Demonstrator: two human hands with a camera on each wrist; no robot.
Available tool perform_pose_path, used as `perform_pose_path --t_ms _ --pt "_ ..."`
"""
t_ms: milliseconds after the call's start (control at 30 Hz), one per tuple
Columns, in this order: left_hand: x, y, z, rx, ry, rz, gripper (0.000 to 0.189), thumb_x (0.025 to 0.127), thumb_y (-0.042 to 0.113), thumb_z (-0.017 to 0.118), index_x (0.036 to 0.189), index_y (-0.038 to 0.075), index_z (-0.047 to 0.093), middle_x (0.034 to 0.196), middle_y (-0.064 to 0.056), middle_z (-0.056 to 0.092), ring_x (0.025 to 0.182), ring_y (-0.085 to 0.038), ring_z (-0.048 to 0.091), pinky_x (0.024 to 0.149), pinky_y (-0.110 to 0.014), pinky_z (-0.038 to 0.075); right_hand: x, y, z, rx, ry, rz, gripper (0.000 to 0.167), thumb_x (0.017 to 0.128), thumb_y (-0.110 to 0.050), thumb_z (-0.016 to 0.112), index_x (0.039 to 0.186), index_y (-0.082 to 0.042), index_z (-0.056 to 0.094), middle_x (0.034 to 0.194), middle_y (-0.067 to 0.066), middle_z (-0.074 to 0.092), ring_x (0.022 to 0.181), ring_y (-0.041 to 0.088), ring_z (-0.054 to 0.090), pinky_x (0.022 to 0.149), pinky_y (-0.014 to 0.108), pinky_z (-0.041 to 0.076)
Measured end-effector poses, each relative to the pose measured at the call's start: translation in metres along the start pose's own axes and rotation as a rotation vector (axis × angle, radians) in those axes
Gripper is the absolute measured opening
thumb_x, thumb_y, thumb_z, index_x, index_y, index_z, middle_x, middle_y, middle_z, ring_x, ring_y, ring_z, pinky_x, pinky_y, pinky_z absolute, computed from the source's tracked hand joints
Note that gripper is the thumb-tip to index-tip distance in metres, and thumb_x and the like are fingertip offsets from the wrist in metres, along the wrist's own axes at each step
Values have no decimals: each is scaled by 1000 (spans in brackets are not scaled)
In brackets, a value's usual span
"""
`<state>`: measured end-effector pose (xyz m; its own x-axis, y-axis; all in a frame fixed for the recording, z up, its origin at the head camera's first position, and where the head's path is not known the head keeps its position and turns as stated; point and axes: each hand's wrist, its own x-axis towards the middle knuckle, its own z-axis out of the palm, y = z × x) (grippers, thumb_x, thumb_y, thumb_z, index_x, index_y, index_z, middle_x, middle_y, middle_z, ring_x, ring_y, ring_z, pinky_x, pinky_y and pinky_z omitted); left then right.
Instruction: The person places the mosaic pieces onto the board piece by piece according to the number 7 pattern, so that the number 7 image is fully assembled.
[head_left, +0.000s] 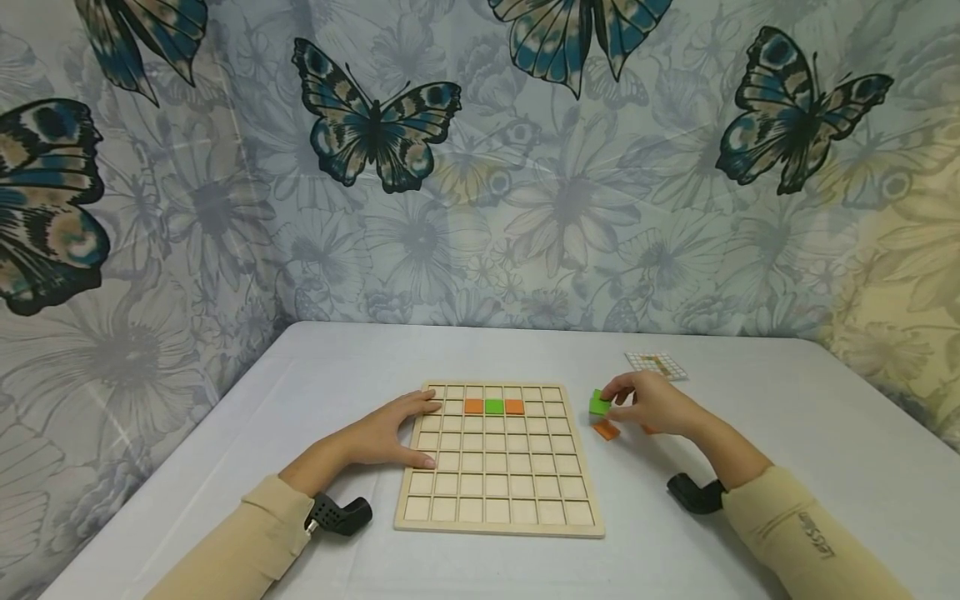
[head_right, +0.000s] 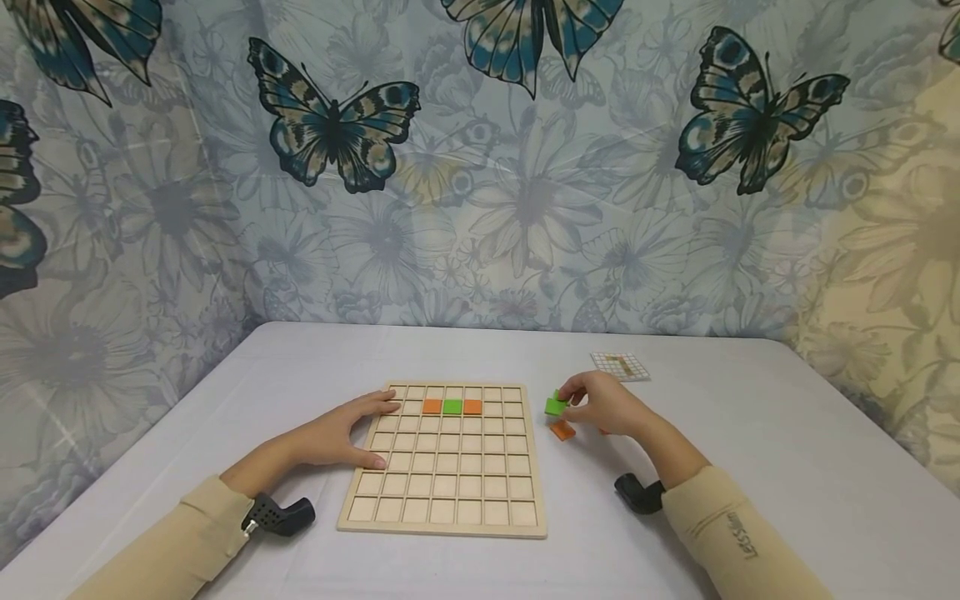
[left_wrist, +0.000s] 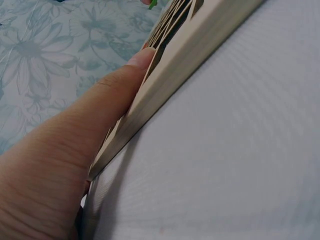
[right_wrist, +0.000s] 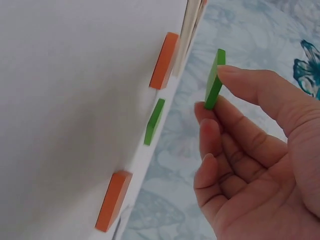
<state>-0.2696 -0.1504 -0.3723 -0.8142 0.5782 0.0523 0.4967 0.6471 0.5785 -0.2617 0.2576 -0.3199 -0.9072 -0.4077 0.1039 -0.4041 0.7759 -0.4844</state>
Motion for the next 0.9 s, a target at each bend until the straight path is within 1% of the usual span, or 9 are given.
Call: perform_pose_path --t_ms 67,300,667,900 --pt "0 0 0 2 -1 -1 87 68 53 77 141 21 41 155 -3 23 144 -32 12 113 -58 15 2 -2 1 2 -4 -3 21 79 -10 70 98 -1 67 88 4 65 76 13 52 59 22 44" --pt "1 0 1 1 -3 1 87 68 52 77 141 20 41 155 -3 24 144 -32 15 113 -57 17 11 -9 5 61 -32 -8 22 81 -12 71 99 -1 66 89 5 64 76 15 52 61 23 45" --pt "0 1 1 0 2 1 87 68 51 78 140 20 42 155 -3 24 144 -32 15 113 -57 17 27 -20 9 51 -33 -40 22 82 -14 70 101 -3 67 95 5 65 81 13 53 66 25 46" --pt "0 1 0 -6 1 -1 87 68 51 78 140 20 42 155 -3 24 144 -32 14 113 -57 17 34 -27 10 65 -41 -68 22 82 -14 70 101 -3 67 96 6 66 81 15 53 66 26 46"
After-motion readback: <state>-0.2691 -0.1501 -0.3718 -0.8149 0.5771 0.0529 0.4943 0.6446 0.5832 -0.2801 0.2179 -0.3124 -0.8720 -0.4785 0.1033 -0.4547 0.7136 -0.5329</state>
